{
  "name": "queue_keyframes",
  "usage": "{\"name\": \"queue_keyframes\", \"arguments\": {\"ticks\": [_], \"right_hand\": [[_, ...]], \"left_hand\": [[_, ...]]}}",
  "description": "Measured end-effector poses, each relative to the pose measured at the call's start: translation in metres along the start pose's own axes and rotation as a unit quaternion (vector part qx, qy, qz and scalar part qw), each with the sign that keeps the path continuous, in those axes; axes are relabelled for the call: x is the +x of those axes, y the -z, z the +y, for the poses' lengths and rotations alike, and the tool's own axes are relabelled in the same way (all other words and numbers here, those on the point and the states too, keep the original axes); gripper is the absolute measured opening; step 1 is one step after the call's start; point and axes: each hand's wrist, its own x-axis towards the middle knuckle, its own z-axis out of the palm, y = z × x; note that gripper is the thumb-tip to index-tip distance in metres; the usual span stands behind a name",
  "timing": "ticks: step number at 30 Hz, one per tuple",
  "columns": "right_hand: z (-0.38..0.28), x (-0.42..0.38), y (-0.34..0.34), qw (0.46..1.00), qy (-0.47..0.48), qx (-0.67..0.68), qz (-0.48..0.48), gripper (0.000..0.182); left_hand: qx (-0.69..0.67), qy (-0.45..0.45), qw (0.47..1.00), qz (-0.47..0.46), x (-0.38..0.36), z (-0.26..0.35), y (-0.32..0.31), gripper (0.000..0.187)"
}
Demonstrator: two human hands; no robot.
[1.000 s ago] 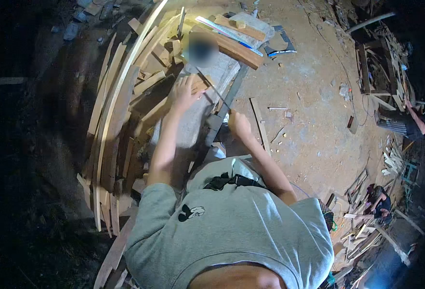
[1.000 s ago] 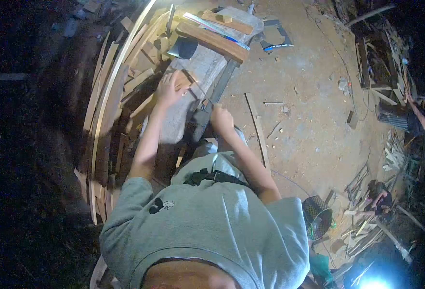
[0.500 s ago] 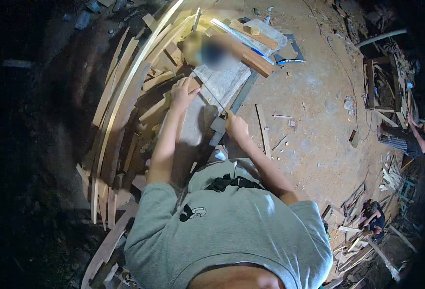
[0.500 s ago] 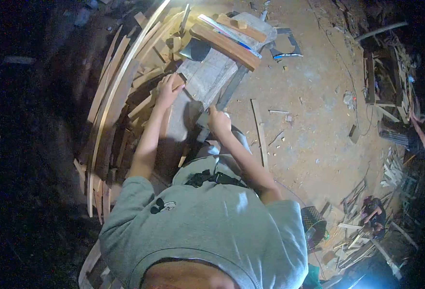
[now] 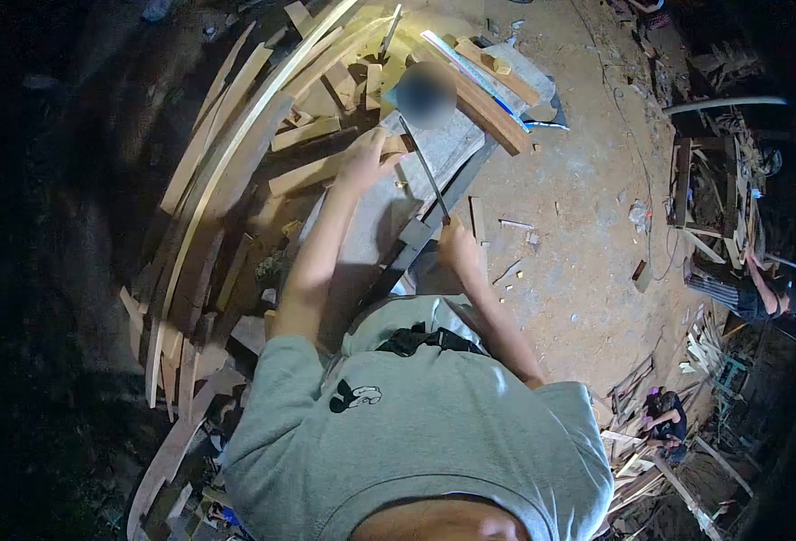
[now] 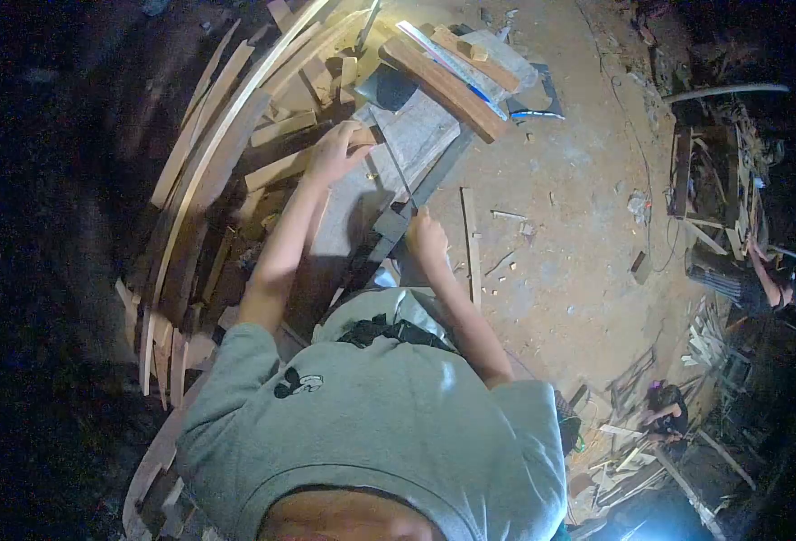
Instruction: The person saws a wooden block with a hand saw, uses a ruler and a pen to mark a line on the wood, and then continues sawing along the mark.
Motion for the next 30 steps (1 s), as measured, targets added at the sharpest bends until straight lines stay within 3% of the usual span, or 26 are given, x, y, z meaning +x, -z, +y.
{"name": "queue_keyframes", "arguments": {"ticks": [2, 4, 12, 18, 30], "right_hand": [[0.009, 0.001, -0.014, 1.0, -0.001, 0.0, 0.011, 0.023], [0.012, 0.002, -0.021, 1.0, -0.002, 0.0, 0.02, 0.029], [-0.006, 0.0, -0.011, 1.0, 0.009, 0.0, -0.028, 0.021], [0.006, 0.002, -0.026, 0.999, 0.04, -0.007, -0.008, 0.017], [0.013, 0.021, -0.021, 1.0, -0.009, 0.014, 0.026, 0.02]], "left_hand": [[0.032, -0.006, 0.999, -0.03, 0.0, -0.001, 0.01, 0.041], [0.123, -0.102, 0.987, 0.009, -0.001, -0.002, 0.016, 0.04], [0.114, -0.109, 0.987, 0.027, -0.004, -0.008, 0.006, 0.04], [0.124, -0.094, 0.988, -0.001, -0.004, -0.006, 0.005, 0.042], [0.101, -0.112, 0.989, 0.006, 0.028, 0.01, -0.015, 0.042]]}}
